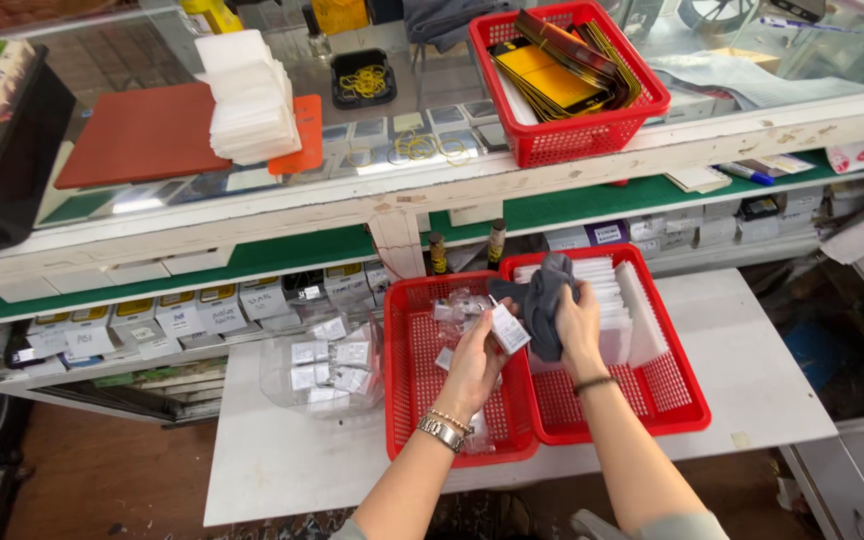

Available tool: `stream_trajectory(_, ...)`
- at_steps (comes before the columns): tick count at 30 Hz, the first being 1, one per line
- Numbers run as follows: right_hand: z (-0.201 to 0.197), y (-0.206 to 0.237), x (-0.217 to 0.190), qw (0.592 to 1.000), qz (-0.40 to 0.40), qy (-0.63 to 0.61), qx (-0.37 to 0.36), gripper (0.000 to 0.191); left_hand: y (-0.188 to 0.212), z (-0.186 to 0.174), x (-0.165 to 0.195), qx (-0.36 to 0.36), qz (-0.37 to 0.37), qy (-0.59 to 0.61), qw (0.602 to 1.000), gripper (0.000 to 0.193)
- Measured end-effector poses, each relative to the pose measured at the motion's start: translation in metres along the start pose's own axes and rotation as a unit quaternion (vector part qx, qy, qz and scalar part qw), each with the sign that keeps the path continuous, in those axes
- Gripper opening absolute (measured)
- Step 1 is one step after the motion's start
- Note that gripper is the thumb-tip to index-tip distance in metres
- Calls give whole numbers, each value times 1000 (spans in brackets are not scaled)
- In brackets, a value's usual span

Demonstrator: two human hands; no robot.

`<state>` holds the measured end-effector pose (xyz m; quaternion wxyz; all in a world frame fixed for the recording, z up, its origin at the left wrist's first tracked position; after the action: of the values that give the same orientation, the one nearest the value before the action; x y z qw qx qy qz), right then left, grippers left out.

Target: The person takes plastic-wrapped phone accessories from a red basket, wipes each item with a gray cloth, and places the wiped items into a clear plastic container on the counter, repeating this for many items one at a time.

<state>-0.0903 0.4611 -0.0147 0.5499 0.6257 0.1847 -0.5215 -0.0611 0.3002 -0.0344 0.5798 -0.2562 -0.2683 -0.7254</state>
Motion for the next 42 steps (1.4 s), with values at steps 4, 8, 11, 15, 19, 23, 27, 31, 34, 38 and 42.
stream_trajectory(4, 51, 38, 23, 968, -181, 69, -160, 48, -4, -2, 4, 64, 22, 6, 998, 41)
stream_trajectory(8, 40, 23, 15, 976, -197, 96, 3, 37, -6, -5, -2, 53, 56, 53, 996, 41)
stream_trajectory(11, 46, 1, 38, 991, 67, -94, -64, 38, -9, -6, 10, -12, 82, 25, 996, 39)
stream_trajectory(15, 82, 46, 59, 969, 119, -105, -192, 36, -20, -32, 25, 89, 46, 107, 989, 35)
stream_trajectory(19, 86, 50, 62, 983, -7, -65, -174, 26, -22, -37, 39, 110, 102, -6, 989, 26)
stream_trajectory(23, 68, -4, 62, 986, -30, -93, -134, 26, -17, -32, 18, 133, 137, 32, 981, 26)
stream_trajectory(27, 14, -33, 58, 997, -29, -66, -34, 35, -16, -37, -6, 126, 41, 105, 986, 36)
stream_trajectory(31, -37, -2, 21, 917, -154, 350, 116, 44, -10, -63, 18, 121, -60, 32, 990, 42)
stream_trajectory(34, 3, 50, -12, 756, -366, 516, 170, 56, -10, -76, 64, 63, -50, -169, 982, 44)
stream_trajectory(38, 97, 73, -25, 834, -388, 392, -9, 40, -16, -77, 172, -22, 170, -547, 819, 56)
stream_trajectory(42, 160, 92, -27, 853, -360, 369, -76, 32, -1, -141, 238, 5, 102, -770, 630, 55)
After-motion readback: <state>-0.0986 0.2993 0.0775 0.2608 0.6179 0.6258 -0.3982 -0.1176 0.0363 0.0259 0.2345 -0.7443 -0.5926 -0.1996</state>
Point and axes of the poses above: each hand's wrist, its own y-axis away from the middle knuckle, its own z-axis out of the palm, x = y × z, the point moved 10 cm from there along -y, towards the middle knuckle, and after that the axes turned 14 degrees about z, right-handed, at the moved point
